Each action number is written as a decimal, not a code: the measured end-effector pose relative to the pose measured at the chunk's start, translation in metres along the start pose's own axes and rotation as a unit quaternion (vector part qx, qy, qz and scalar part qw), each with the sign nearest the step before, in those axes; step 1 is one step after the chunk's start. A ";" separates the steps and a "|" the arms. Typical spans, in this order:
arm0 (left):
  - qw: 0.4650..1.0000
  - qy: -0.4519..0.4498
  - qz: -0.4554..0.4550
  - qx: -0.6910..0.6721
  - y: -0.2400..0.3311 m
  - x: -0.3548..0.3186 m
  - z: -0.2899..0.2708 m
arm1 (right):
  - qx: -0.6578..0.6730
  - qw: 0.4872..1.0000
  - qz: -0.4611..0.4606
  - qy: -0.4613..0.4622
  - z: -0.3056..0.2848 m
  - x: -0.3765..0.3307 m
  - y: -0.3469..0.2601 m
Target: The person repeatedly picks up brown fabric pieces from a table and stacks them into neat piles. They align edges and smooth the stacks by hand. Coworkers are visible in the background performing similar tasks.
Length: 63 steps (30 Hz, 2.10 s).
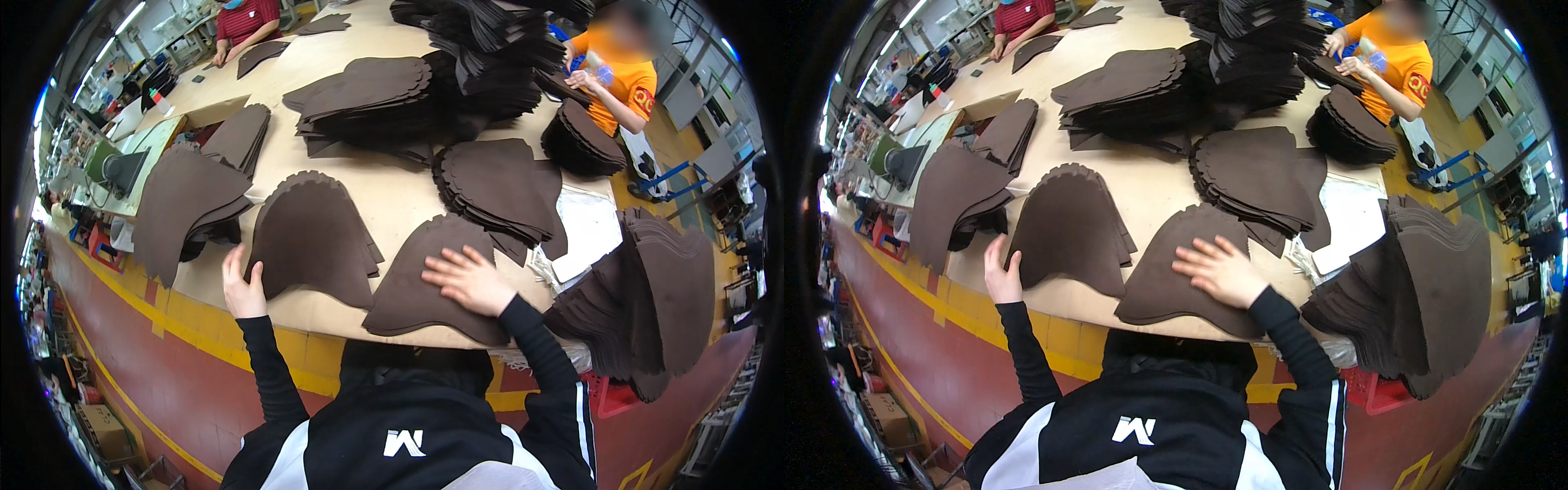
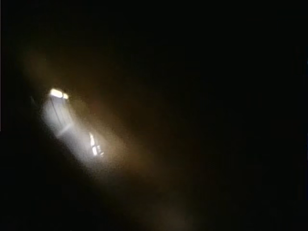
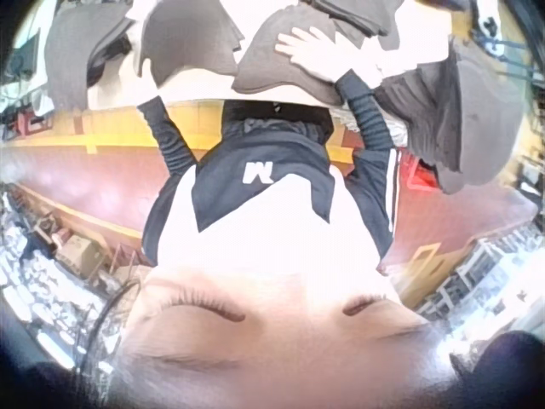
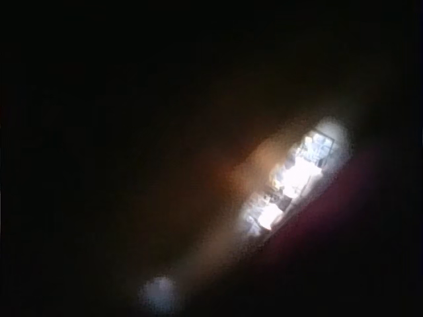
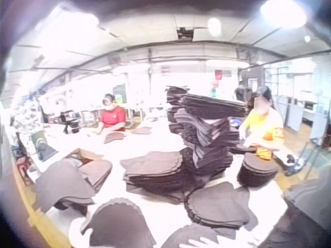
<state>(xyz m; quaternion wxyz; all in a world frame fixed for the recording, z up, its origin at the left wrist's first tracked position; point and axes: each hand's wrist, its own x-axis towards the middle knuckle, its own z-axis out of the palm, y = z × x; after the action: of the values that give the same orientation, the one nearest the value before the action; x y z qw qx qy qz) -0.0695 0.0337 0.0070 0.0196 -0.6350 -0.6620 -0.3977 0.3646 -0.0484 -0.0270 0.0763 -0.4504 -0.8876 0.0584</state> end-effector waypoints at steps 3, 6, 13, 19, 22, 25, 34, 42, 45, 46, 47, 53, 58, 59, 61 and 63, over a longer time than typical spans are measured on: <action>0.996 -0.053 -0.025 -0.069 0.018 -0.015 0.002 | 0.001 0.999 0.045 0.010 0.000 0.028 0.037; 0.930 -0.246 -0.052 -0.270 0.070 -0.066 0.032 | 0.092 0.989 0.093 0.066 -0.006 0.046 0.055; 0.924 -0.334 0.026 -0.185 0.114 -0.115 0.067 | 0.116 0.981 0.063 0.143 -0.040 -0.015 0.012; 0.931 -0.291 0.041 -0.216 0.108 -0.079 0.069 | 0.106 0.981 0.073 0.144 -0.054 -0.061 -0.019; 0.941 -0.189 0.024 -0.280 0.089 -0.053 0.058 | 0.101 0.987 0.041 0.117 -0.045 -0.062 -0.032; 0.945 -0.148 -0.062 -0.287 0.042 -0.020 0.031 | 0.119 0.993 -0.022 -0.008 -0.023 -0.043 -0.046; 0.936 -0.171 -0.105 -0.288 0.033 -0.043 0.017 | 0.013 0.998 0.057 0.023 0.005 0.028 0.027; 0.949 -0.256 0.126 -0.131 0.128 -0.112 0.082 | 0.084 0.984 0.102 0.116 -0.015 0.016 0.033; 0.945 -0.270 0.108 -0.149 0.133 -0.107 0.083 | 0.119 0.988 0.062 0.078 -0.022 -0.023 -0.002; 0.926 -0.315 0.063 -0.198 0.134 -0.104 0.083 | 0.130 0.988 0.049 0.067 -0.022 -0.034 -0.015; 0.902 -0.357 0.007 -0.244 0.136 -0.101 0.083 | 0.139 0.989 0.032 0.040 -0.020 -0.042 -0.026; 0.864 -0.434 -0.003 -0.255 0.139 -0.091 0.078 | 0.076 0.989 0.123 0.003 -0.004 -0.053 -0.013; 0.880 -0.346 0.070 -0.318 0.137 -0.083 0.069 | 0.073 0.965 0.236 0.085 -0.008 -0.019 0.032; 0.881 -0.336 0.091 -0.319 0.133 -0.078 0.065 | -0.070 0.971 0.219 0.060 -0.011 -0.015 0.030; 0.884 -0.312 0.025 -0.346 0.113 -0.063 0.048 | -0.035 0.979 0.162 0.122 -0.015 -0.008 0.015; 0.906 -0.260 -0.004 -0.335 0.079 -0.043 0.022 | 0.029 0.988 0.081 0.131 -0.016 -0.007 -0.009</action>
<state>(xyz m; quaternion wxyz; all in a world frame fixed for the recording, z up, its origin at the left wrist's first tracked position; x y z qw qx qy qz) 0.0176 0.0007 0.0088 -0.3683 -0.6826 -0.4741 -0.4167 0.3650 -0.0590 -0.0101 0.1997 -0.5221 -0.8286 0.0304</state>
